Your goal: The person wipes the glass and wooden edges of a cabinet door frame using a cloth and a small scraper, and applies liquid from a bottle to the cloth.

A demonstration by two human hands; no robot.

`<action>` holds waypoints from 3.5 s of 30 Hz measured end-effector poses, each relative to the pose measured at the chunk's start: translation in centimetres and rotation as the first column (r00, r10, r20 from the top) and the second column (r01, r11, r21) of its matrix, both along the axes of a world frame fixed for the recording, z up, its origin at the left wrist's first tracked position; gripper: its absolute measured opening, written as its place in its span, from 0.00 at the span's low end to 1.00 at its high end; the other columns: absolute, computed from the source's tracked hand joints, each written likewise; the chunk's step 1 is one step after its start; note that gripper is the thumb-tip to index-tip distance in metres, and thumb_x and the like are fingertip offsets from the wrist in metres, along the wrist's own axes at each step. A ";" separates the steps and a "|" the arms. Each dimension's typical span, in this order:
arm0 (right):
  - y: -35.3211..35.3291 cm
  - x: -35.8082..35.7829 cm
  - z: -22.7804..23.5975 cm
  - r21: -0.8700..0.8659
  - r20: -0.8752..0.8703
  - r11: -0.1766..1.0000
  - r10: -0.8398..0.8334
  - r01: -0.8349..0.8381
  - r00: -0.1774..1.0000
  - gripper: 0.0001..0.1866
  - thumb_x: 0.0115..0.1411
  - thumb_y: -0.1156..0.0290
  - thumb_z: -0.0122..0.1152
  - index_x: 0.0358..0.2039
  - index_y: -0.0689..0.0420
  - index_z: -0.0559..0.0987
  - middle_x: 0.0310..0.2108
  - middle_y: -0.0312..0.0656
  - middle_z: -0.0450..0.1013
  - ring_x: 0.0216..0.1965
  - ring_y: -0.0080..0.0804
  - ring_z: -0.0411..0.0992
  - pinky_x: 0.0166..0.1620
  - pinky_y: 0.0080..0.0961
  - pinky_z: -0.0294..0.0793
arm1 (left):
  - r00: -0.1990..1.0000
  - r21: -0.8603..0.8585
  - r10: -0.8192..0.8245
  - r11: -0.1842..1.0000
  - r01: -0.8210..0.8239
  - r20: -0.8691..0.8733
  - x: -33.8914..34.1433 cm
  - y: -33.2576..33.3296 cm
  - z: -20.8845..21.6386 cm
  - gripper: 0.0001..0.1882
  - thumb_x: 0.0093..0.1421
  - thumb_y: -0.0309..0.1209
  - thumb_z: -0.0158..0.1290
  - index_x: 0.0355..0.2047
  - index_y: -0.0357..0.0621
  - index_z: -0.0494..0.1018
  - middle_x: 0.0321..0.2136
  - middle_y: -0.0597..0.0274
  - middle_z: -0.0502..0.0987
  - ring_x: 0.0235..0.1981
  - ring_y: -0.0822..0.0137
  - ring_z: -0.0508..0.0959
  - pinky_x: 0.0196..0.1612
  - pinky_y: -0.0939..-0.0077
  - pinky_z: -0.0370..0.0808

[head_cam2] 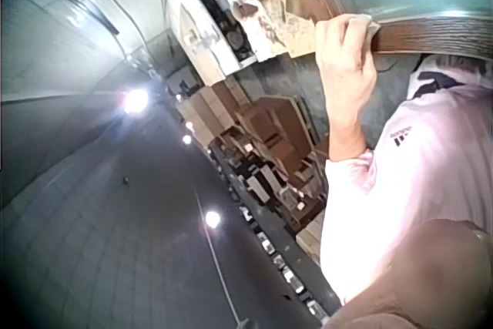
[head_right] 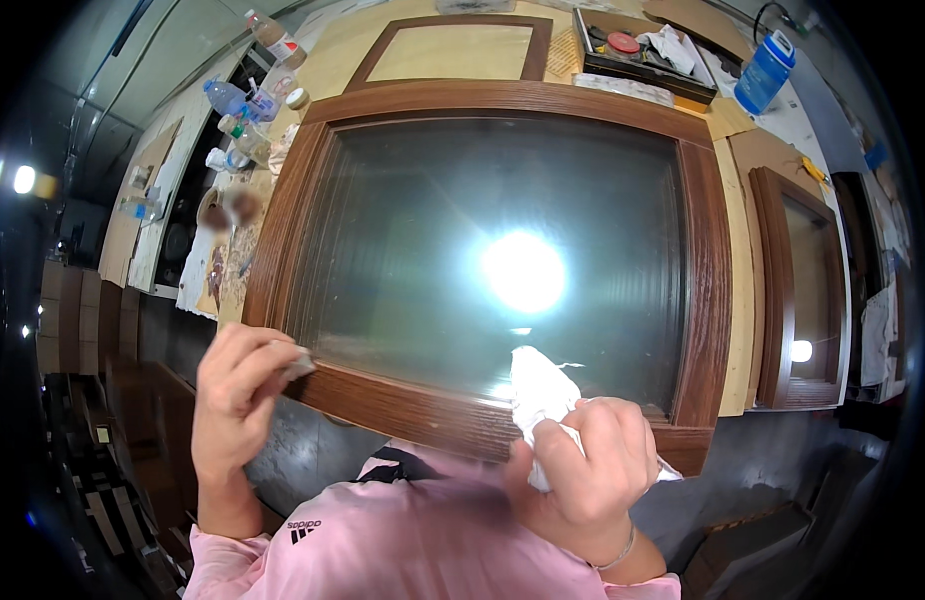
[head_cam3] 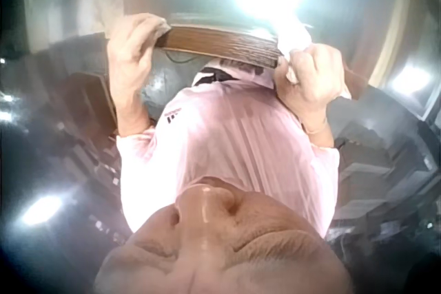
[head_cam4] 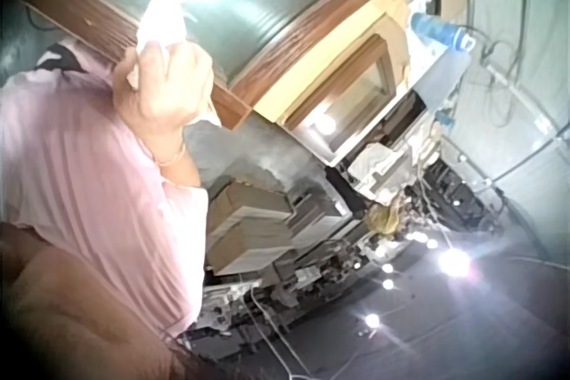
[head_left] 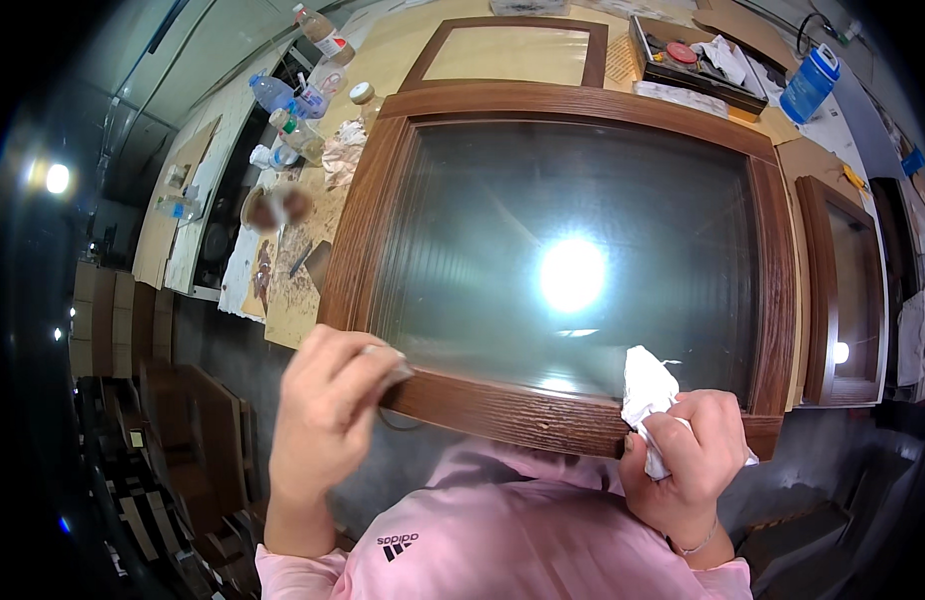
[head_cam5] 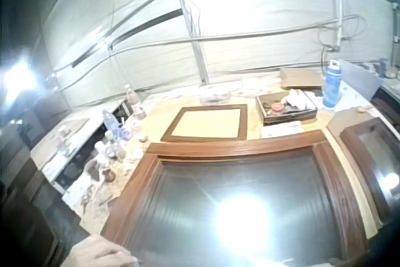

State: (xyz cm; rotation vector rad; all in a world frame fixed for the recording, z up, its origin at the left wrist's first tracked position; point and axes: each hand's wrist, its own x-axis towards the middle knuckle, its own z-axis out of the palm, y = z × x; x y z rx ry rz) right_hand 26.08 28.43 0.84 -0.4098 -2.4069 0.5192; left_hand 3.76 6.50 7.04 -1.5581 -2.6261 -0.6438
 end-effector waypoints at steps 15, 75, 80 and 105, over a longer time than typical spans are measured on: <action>-0.1 0.0 0.1 -0.025 0.040 1.000 0.013 -0.012 0.999 0.13 0.38 0.70 0.70 0.27 0.58 0.81 0.27 0.44 0.70 0.30 0.47 0.71 0.31 0.38 0.69 | 0.999 0.029 -0.034 0.999 0.033 0.037 1.3 1.3 -0.2 0.15 0.45 0.15 0.59 0.36 0.38 0.80 0.34 0.55 0.79 0.34 0.54 0.76 0.37 0.65 0.72; 0.0 0.1 -0.2 -0.005 0.022 1.000 0.020 -0.020 1.000 0.12 0.39 0.69 0.70 0.27 0.57 0.81 0.27 0.43 0.70 0.30 0.46 0.71 0.31 0.37 0.68 | 0.999 -0.070 0.050 0.996 -0.049 0.018 -1.0 -0.9 0.4 0.15 0.45 0.12 0.55 0.34 0.39 0.80 0.36 0.56 0.79 0.37 0.53 0.75 0.40 0.64 0.74; 0.0 0.1 -0.2 -0.006 0.014 1.000 0.030 -0.030 0.999 0.12 0.39 0.70 0.70 0.27 0.57 0.81 0.27 0.44 0.70 0.30 0.46 0.71 0.31 0.37 0.69 | 0.998 -0.030 -0.016 0.999 0.018 0.061 -0.3 0.1 0.3 0.15 0.46 0.13 0.56 0.34 0.40 0.80 0.35 0.57 0.80 0.38 0.53 0.76 0.41 0.65 0.75; -0.1 0.2 0.0 0.003 0.031 1.000 0.014 -0.014 0.999 0.11 0.41 0.68 0.69 0.27 0.57 0.80 0.27 0.44 0.69 0.30 0.46 0.71 0.31 0.37 0.69 | 0.990 -0.025 0.138 0.990 -0.138 0.001 -1.2 -1.3 0.1 0.09 0.51 0.20 0.62 0.35 0.41 0.81 0.30 0.56 0.79 0.33 0.53 0.78 0.38 0.62 0.75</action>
